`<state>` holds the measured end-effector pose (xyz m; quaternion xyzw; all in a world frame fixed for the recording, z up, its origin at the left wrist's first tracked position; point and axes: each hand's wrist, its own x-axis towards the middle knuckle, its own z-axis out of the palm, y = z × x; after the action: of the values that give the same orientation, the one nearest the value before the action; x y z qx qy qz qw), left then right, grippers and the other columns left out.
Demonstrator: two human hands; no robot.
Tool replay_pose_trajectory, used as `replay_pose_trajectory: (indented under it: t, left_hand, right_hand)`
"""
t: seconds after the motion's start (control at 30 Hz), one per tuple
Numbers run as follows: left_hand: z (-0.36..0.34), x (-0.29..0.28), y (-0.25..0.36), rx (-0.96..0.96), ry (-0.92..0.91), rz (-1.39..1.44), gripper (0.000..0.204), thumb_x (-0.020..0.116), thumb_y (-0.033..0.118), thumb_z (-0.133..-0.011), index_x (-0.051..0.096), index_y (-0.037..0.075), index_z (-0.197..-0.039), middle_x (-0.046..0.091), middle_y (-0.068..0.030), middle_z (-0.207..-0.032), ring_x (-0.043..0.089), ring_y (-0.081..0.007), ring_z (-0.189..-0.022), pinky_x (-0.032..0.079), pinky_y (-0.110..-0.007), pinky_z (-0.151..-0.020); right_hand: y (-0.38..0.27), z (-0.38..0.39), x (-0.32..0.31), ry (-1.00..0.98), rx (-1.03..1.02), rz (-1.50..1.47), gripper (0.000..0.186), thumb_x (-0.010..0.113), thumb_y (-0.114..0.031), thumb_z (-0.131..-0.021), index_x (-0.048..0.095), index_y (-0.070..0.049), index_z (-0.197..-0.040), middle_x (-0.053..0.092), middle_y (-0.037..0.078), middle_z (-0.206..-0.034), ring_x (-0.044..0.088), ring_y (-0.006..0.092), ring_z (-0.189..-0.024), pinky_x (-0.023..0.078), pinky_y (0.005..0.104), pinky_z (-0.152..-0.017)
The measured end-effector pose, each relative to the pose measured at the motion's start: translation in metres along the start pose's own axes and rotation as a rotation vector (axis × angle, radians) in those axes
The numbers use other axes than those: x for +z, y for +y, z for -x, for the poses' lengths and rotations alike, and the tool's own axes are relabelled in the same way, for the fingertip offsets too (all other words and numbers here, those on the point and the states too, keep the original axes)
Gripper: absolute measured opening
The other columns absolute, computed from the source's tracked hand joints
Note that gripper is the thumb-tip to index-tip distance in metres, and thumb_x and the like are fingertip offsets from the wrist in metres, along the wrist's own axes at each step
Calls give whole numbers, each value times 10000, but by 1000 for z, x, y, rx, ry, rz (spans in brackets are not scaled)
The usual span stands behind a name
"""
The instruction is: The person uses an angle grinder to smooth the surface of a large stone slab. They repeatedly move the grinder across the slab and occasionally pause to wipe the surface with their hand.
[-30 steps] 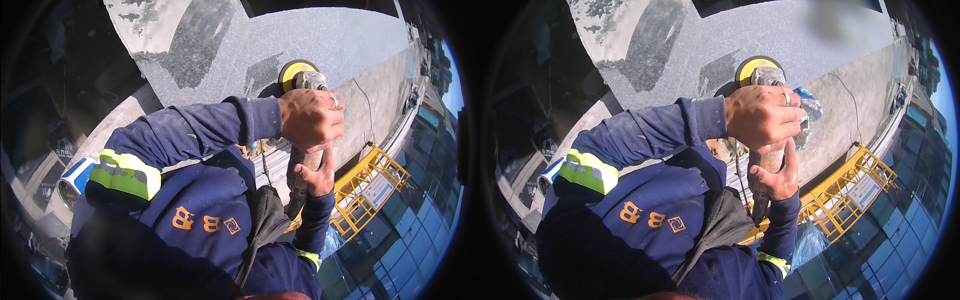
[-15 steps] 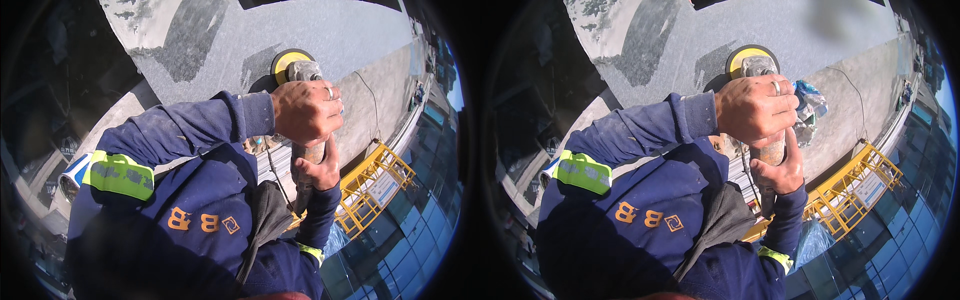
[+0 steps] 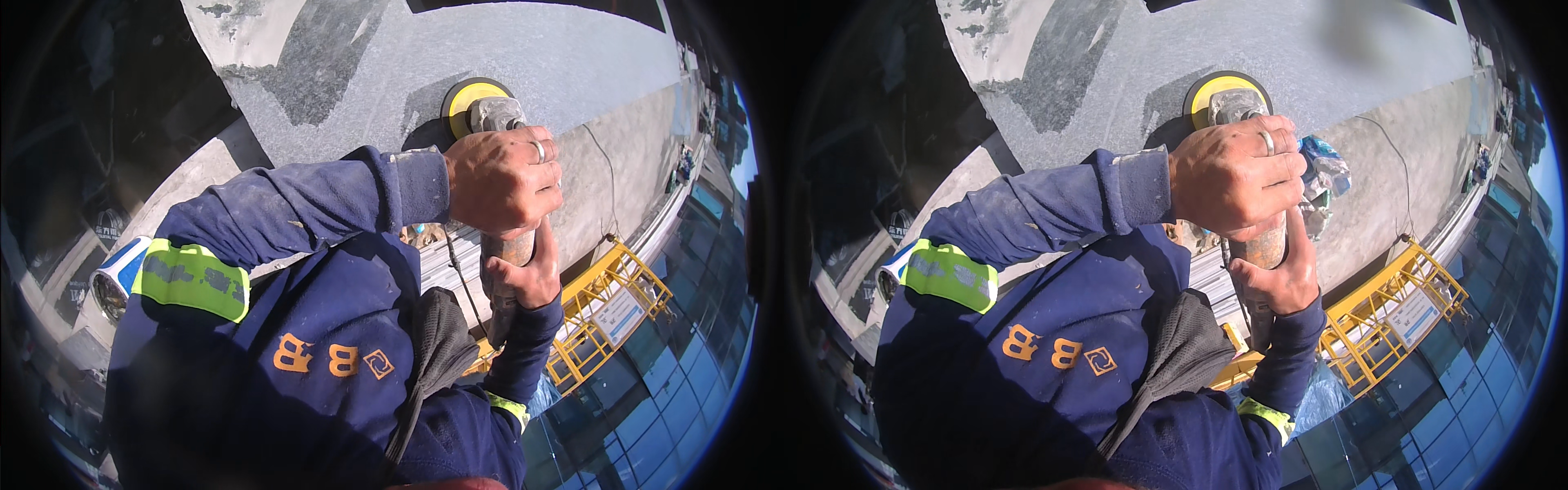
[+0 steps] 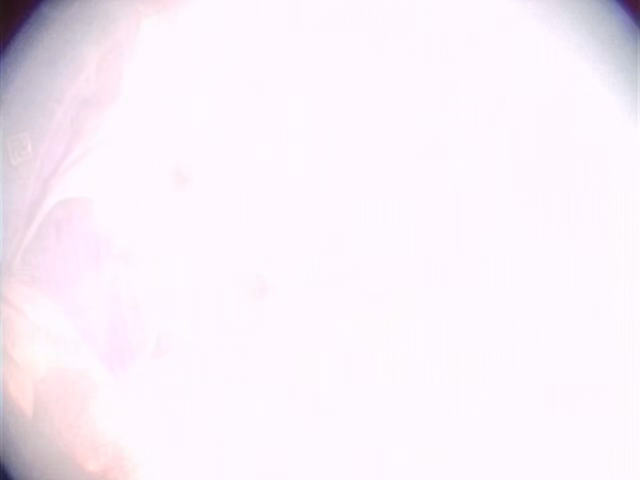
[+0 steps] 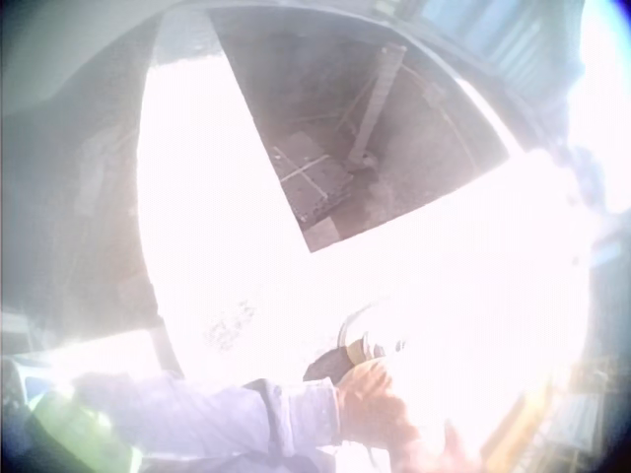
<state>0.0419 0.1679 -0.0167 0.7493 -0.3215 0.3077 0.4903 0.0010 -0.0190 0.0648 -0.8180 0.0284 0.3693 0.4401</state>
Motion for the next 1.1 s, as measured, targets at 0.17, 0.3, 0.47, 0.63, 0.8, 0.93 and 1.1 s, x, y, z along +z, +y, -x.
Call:
replay_pose_trajectory:
  t: [0.17,0.3,0.47,0.63,0.8,0.93,1.1]
  left_hand:
    - [7,2,6,-6,24,-10,317,754,176,-602,664,19,-864,637,-111,-909,665,-281,-880,479,-482,-976]
    - [9,5,7,-50,-20,-8,326,757,178,-603,658,21,-871,636,-115,-931,661,-283,-866,479,-480,-984]
    - [8,5,7,-31,21,-26,316,753,182,-613,658,22,-868,630,-112,-921,658,-292,-863,481,-477,-984]
    - [7,7,7,-34,-3,21,308,751,173,-613,663,22,-866,629,-112,-914,657,-296,-876,480,-478,-991]
    - [11,1,15,5,118,-10,293,749,166,-618,666,18,-857,637,-117,-923,657,-292,-890,477,-479,-993]
    - [7,1,11,-56,-28,2,288,745,160,-619,665,20,-858,644,-117,-926,661,-284,-903,480,-482,-992]
    - [17,-5,23,-67,90,-13,306,748,165,-620,671,19,-877,645,-114,-938,666,-274,-904,482,-488,-991]
  right_hand:
    - [-5,2,0,-50,33,-100,1007,912,-306,-617,383,55,-1393,590,124,-1208,582,212,-1112,448,334,-971]
    - [-7,4,2,5,-2,-29,973,900,-281,-643,378,57,-1392,590,121,-1207,581,204,-1108,451,329,-961]
    - [-9,7,3,-58,10,-77,959,895,-294,-655,383,59,-1385,593,127,-1203,587,206,-1099,456,335,-959]
    - [-7,9,3,35,3,17,961,889,-293,-653,384,62,-1389,593,130,-1209,588,208,-1102,454,332,-959]
    - [-8,11,5,-101,35,-75,941,881,-290,-652,399,55,-1382,597,122,-1189,591,194,-1078,463,323,-940]
    - [-10,12,7,3,27,-52,935,877,-285,-660,392,54,-1385,592,123,-1197,592,190,-1075,467,326,-935]
    - [-12,14,9,-42,46,-46,926,866,-262,-649,395,58,-1379,591,124,-1198,593,199,-1075,468,334,-940]
